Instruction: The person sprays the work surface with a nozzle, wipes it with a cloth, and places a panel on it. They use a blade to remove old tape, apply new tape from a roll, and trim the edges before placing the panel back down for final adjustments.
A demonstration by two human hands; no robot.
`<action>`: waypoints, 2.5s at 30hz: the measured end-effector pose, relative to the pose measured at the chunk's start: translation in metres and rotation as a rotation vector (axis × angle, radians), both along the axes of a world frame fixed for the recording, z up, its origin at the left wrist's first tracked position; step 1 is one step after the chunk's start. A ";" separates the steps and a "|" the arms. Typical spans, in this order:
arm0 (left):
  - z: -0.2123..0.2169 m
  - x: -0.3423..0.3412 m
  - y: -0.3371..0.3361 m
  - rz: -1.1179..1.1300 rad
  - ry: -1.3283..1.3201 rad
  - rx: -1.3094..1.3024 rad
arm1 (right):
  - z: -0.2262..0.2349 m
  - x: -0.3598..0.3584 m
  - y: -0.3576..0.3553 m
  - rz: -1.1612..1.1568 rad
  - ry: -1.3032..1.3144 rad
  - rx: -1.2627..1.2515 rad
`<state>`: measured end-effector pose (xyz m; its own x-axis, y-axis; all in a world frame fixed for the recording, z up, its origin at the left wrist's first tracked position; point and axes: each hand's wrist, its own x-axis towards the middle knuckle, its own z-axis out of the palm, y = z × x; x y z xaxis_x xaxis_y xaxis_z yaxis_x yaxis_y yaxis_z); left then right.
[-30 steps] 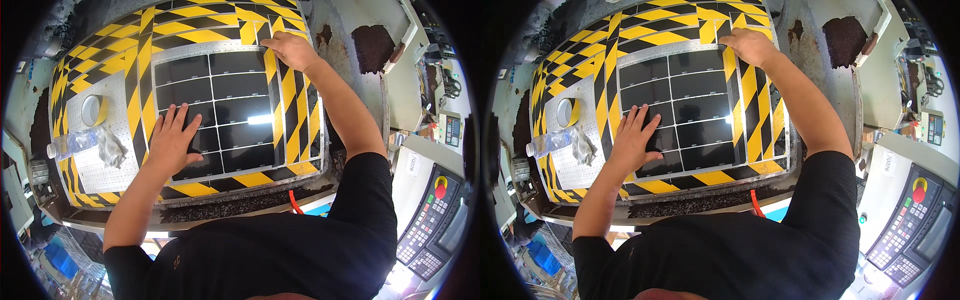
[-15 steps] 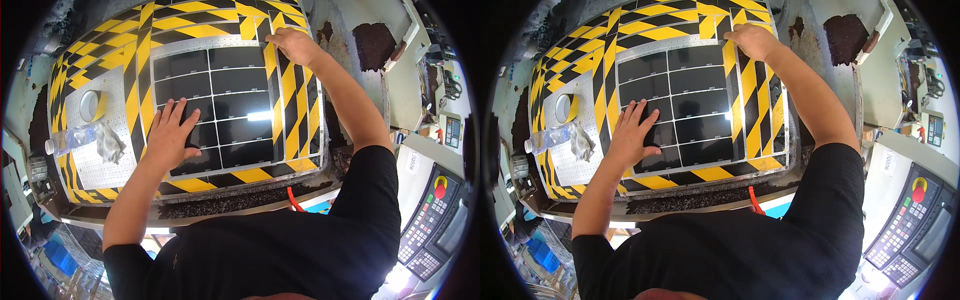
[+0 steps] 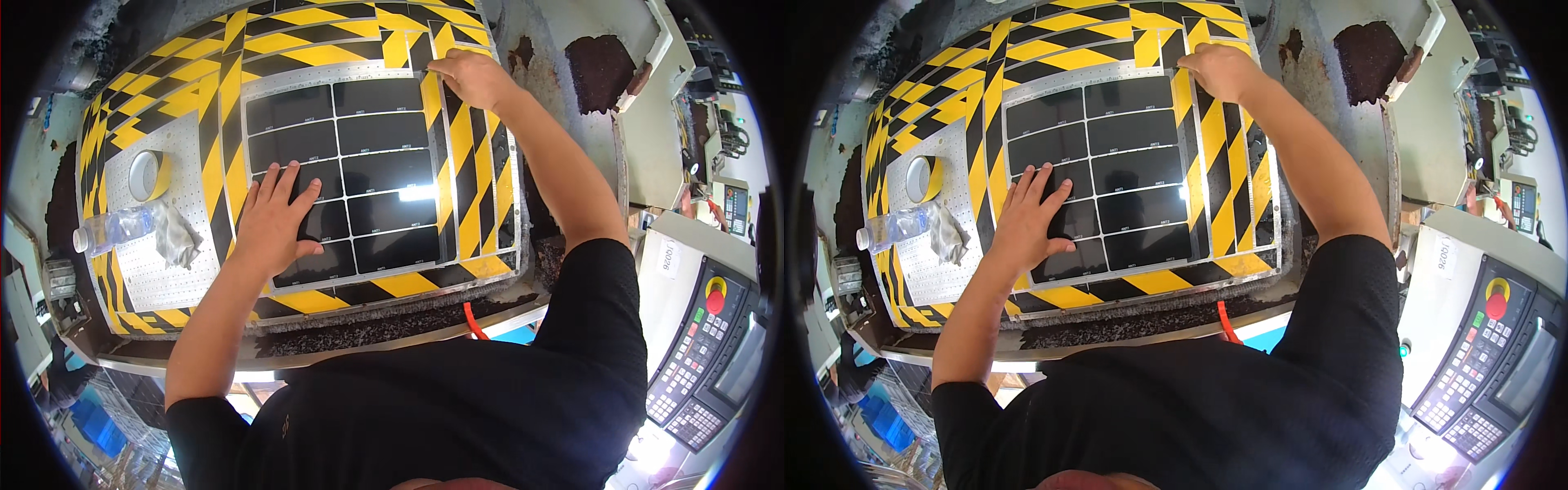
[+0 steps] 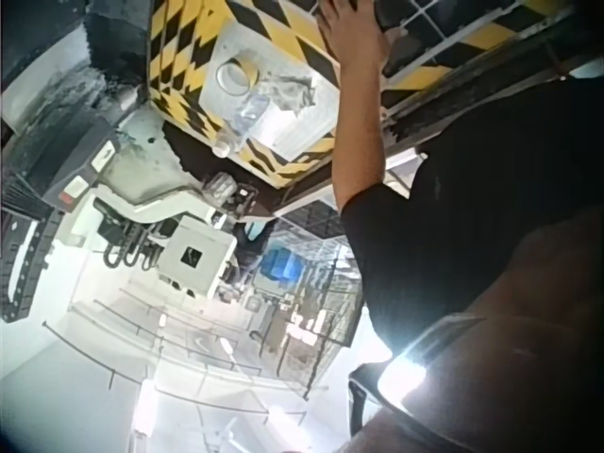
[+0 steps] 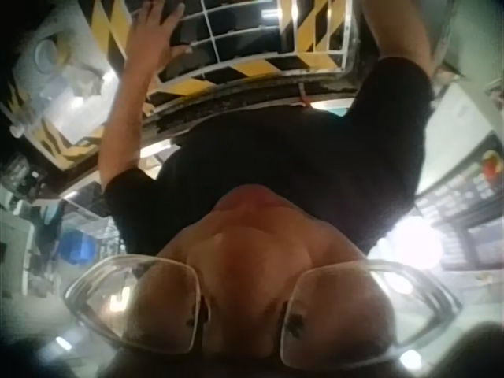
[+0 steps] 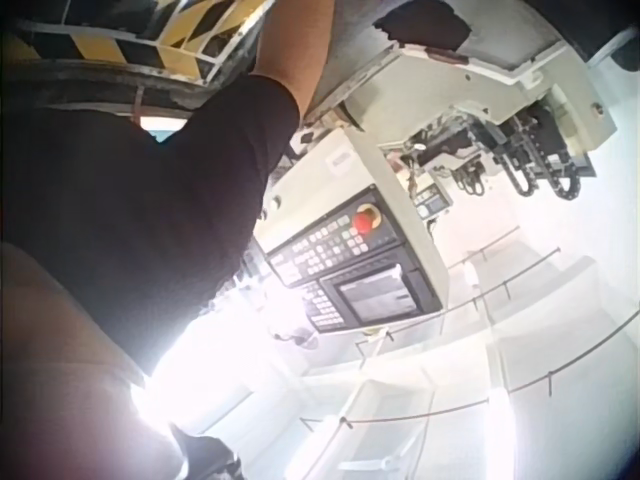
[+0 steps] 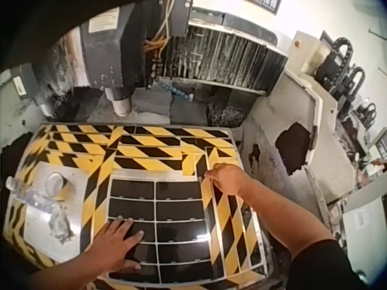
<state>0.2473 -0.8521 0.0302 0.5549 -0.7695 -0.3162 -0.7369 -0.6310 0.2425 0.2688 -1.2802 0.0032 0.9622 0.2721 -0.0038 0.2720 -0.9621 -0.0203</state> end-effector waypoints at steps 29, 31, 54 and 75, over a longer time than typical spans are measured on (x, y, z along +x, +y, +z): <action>0.001 0.000 0.002 -0.001 0.002 -0.022 | -0.024 -0.019 0.092 -0.735 -0.240 0.375; 0.001 0.000 0.002 -0.001 0.004 -0.026 | -0.023 -0.019 0.094 -0.715 -0.243 0.359; 0.003 0.001 0.002 -0.005 0.004 0.024 | -0.016 -0.004 0.083 -0.698 -0.105 0.329; -0.011 0.000 0.005 -0.019 -0.047 -0.031 | 0.001 -0.181 0.156 -0.884 0.141 0.606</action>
<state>0.2470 -0.8472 0.0195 0.5536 -0.7891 -0.2660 -0.7596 -0.6095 0.2270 0.0882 -1.1245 0.0046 0.8204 -0.5244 -0.2281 -0.5554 -0.6357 -0.5361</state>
